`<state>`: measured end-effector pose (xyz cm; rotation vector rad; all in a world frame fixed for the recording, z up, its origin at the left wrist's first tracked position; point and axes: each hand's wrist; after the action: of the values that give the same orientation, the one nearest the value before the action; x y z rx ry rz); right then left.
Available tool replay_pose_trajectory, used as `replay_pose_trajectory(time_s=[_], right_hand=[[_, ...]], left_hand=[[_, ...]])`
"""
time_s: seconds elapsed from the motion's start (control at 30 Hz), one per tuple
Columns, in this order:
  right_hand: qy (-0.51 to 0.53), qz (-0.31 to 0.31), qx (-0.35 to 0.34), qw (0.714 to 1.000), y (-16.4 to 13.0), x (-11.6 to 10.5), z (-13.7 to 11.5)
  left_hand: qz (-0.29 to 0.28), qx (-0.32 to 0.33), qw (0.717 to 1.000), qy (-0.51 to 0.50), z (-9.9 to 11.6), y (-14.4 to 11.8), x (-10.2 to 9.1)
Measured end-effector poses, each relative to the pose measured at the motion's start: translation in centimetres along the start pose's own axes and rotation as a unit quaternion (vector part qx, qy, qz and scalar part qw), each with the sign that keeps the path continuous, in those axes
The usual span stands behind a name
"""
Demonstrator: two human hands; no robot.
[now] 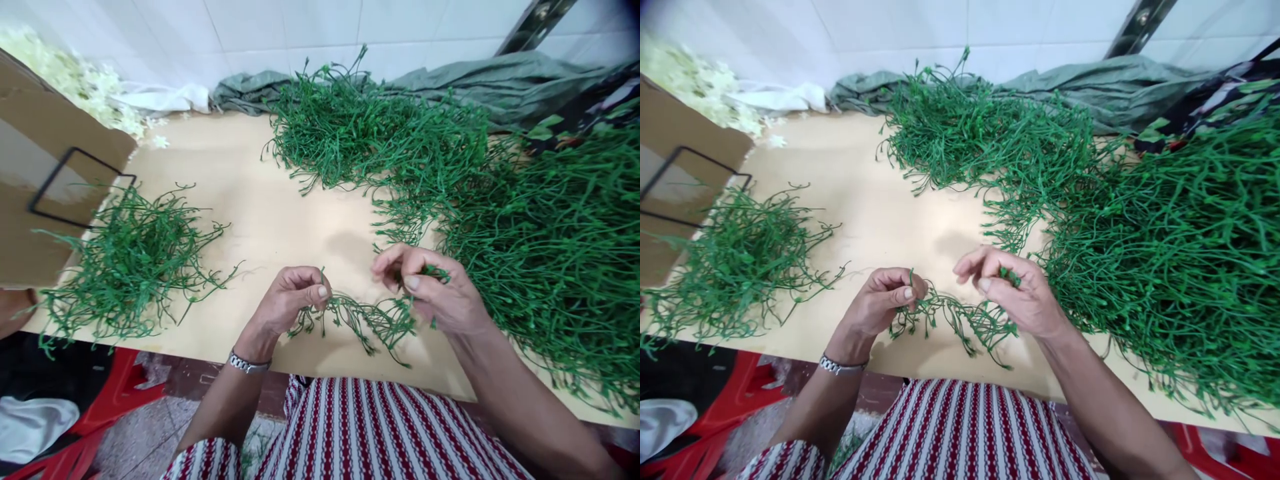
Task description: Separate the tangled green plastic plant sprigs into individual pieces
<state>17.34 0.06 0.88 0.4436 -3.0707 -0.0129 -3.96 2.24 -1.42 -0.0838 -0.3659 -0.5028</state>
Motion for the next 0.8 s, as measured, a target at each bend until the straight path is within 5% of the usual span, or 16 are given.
replay_pose_trajectory(time_s=[0.1,0.2,0.47,0.63,0.8], right_hand=[[0.126,-0.008,0.114,0.985,0.2,1.2,0.6],[0.115,-0.004,0.173,0.978,0.5,2.0,1.1],[-0.224,-0.036,0.055,0.972,0.6,3.4,1.5],[-0.255,0.013,0.010,0.967,0.4,4.0,2.1],[-0.248,-0.001,0.010,0.969,0.3,3.9,2.3]], left_hand=[[0.031,-0.005,0.999,0.006,0.0,0.0,0.5],[0.067,-0.012,0.998,-0.003,-0.1,0.0,0.8],[0.107,0.043,0.993,-0.001,-0.6,-0.1,1.6],[0.164,0.078,0.983,0.040,-1.5,-0.2,2.4],[0.156,0.058,0.986,0.007,-1.5,-0.3,2.5]])
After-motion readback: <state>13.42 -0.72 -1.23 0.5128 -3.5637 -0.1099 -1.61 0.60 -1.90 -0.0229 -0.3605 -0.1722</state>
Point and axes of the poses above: each hand's wrist, its own y-axis towards the middle knuckle, its own x-axis out of the palm, z = x × y, and after that the axes turned 11 degrees about x, right-handed
